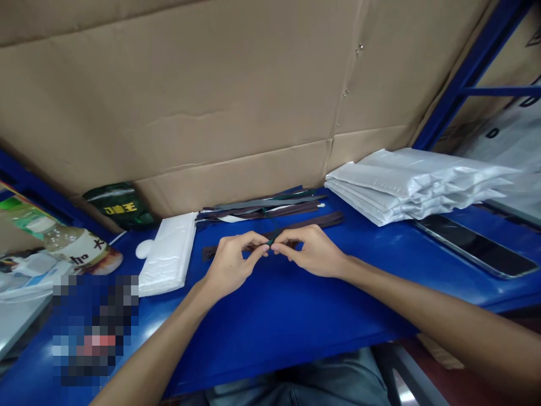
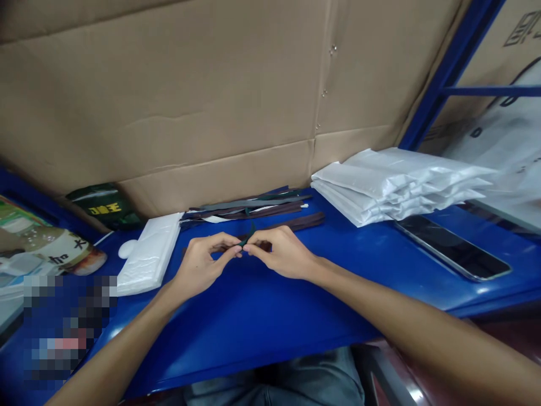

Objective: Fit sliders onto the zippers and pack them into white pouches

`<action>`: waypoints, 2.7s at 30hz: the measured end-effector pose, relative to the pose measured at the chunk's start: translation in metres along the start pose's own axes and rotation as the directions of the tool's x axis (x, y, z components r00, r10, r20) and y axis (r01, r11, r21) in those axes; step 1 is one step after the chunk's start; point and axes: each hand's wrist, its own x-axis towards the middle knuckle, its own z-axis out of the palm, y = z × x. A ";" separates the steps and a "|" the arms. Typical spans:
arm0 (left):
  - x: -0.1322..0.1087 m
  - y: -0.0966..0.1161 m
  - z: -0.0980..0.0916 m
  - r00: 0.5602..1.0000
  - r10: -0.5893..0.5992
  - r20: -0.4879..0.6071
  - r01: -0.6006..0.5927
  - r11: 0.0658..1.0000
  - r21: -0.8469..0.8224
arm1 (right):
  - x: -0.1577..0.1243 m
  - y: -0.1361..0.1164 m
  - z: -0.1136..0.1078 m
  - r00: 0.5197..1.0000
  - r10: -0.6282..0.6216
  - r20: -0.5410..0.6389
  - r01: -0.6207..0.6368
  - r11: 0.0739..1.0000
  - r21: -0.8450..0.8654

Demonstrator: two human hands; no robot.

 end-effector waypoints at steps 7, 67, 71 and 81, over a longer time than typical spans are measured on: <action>0.000 0.006 0.001 1.000 -0.019 -0.014 0.019 1.000 -0.018 | 0.000 0.002 0.002 0.994 -0.112 0.010 0.113 0.988 -0.102; 0.009 -0.047 -0.034 0.985 -0.057 -0.163 0.116 0.918 0.379 | 0.016 0.084 -0.067 0.952 -0.152 0.264 0.261 0.855 -0.448; 0.009 -0.046 -0.033 0.985 -0.051 -0.167 0.113 0.918 0.380 | 0.016 0.088 -0.068 0.940 -0.178 0.290 0.301 0.834 -0.462; 0.009 -0.044 -0.033 0.987 -0.059 -0.152 0.114 0.914 0.388 | 0.017 0.092 -0.064 0.928 -0.218 0.301 0.345 0.807 -0.478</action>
